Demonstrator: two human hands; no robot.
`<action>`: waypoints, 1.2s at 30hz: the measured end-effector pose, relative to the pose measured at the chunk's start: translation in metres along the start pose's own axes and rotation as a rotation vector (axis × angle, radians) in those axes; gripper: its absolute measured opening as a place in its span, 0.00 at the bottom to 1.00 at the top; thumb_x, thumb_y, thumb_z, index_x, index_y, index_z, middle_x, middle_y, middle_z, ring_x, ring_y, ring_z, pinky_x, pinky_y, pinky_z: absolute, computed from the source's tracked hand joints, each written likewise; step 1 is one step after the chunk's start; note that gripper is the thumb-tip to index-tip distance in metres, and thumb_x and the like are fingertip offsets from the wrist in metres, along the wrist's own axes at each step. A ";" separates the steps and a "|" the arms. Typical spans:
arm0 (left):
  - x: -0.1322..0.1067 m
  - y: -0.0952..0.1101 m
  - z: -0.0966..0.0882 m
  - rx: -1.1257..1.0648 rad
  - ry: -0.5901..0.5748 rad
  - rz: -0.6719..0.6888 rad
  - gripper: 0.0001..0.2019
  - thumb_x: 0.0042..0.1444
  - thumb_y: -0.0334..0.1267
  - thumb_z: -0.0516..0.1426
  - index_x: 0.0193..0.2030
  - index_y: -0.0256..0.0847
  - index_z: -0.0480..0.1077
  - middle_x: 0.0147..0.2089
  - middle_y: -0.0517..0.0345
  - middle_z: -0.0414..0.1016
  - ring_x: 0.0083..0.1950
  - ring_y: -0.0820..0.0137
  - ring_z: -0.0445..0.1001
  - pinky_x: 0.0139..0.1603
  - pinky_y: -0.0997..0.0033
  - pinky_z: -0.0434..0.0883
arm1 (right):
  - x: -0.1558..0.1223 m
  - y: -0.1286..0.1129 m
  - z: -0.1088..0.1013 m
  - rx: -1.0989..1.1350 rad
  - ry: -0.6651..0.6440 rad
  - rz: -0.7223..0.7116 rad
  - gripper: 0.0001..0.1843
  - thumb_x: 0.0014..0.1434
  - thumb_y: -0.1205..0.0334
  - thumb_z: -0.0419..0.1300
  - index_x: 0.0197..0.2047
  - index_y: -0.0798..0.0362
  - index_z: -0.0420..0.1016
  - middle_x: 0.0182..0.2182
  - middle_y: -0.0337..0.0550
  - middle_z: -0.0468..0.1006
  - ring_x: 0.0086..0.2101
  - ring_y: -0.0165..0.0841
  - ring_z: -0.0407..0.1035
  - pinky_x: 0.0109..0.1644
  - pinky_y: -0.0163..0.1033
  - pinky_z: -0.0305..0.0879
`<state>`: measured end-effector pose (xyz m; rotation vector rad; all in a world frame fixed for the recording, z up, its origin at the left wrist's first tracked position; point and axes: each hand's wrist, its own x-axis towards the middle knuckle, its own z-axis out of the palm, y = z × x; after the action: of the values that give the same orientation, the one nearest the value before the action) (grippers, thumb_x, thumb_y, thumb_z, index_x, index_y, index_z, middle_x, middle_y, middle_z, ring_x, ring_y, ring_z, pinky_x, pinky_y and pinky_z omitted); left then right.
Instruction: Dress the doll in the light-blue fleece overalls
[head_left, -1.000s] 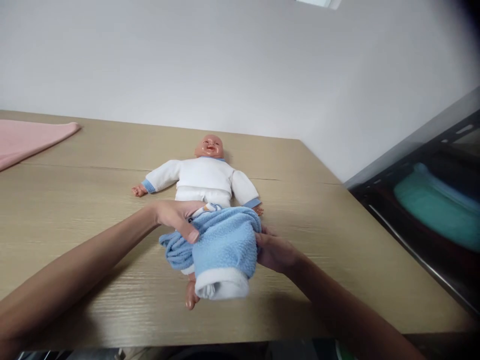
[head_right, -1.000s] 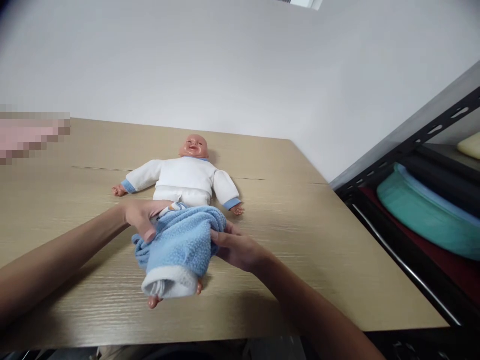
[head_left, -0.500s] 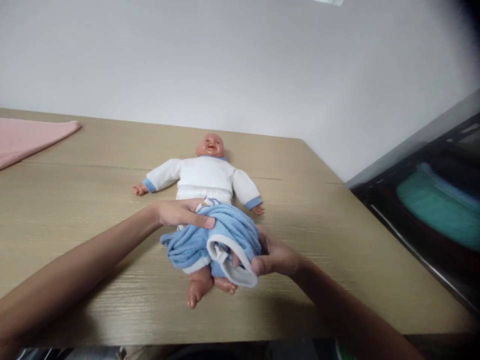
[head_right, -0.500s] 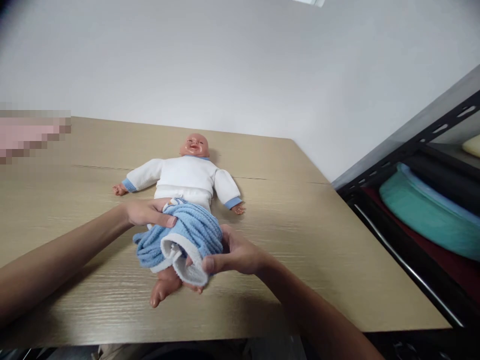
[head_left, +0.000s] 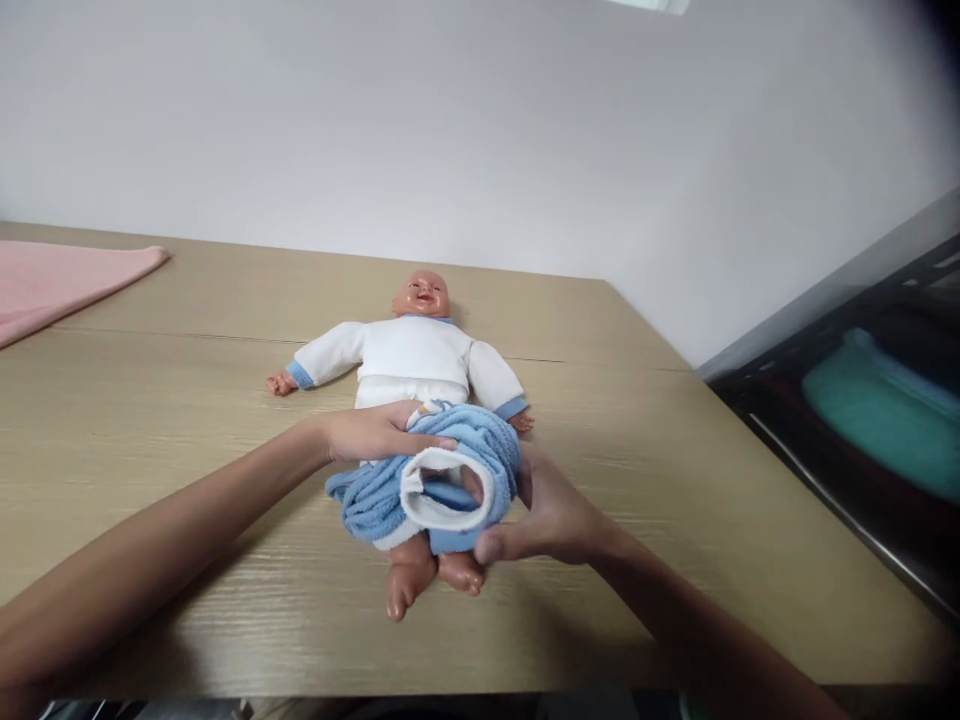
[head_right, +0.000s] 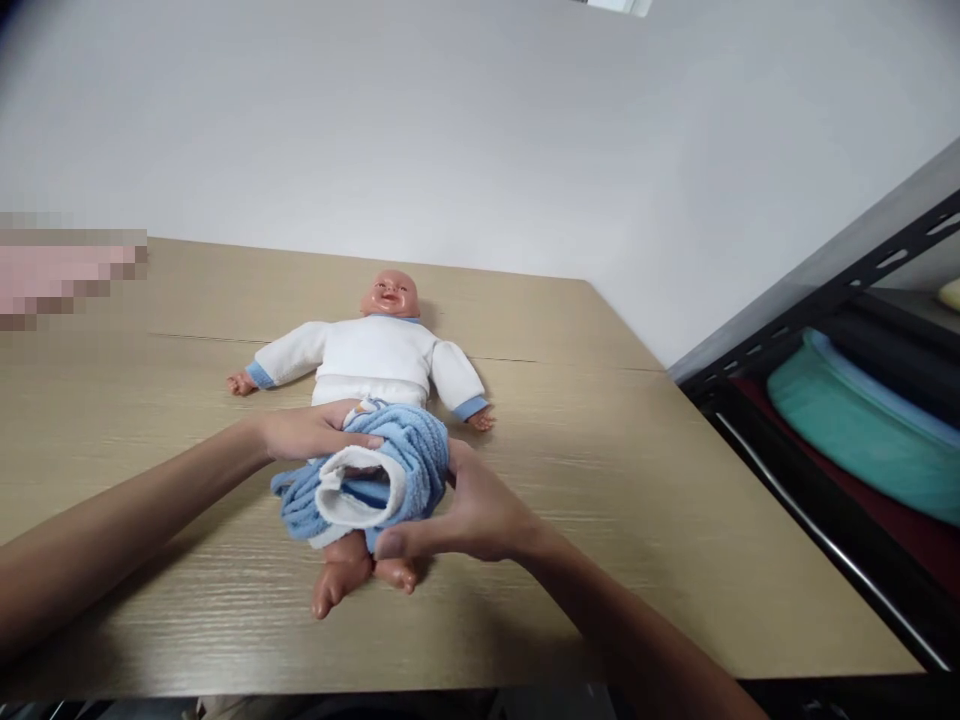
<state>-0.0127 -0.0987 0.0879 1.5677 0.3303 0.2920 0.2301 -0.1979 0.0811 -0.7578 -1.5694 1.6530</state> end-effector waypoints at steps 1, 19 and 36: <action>0.001 0.002 0.002 0.013 0.010 -0.014 0.20 0.67 0.59 0.71 0.44 0.42 0.84 0.41 0.54 0.86 0.50 0.58 0.84 0.58 0.59 0.80 | 0.000 -0.004 0.002 -0.055 0.050 0.021 0.30 0.55 0.44 0.87 0.53 0.51 0.87 0.44 0.47 0.86 0.48 0.46 0.79 0.58 0.50 0.78; -0.010 0.004 0.006 -0.298 0.042 -0.081 0.19 0.56 0.49 0.76 0.44 0.37 0.81 0.34 0.58 0.80 0.33 0.70 0.75 0.35 0.73 0.73 | -0.019 0.010 -0.001 0.207 0.105 0.108 0.30 0.61 0.33 0.81 0.53 0.48 0.86 0.46 0.43 0.87 0.45 0.40 0.81 0.57 0.44 0.76; -0.015 -0.001 0.000 -0.112 -0.028 -0.017 0.28 0.61 0.62 0.75 0.54 0.40 0.83 0.45 0.54 0.86 0.49 0.61 0.83 0.58 0.61 0.81 | -0.011 -0.022 0.018 0.072 0.087 0.100 0.36 0.56 0.33 0.82 0.55 0.51 0.86 0.49 0.47 0.89 0.53 0.49 0.83 0.64 0.51 0.78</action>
<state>-0.0268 -0.1042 0.0877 1.4572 0.3010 0.2705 0.2238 -0.2178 0.1036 -0.8711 -1.4243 1.7151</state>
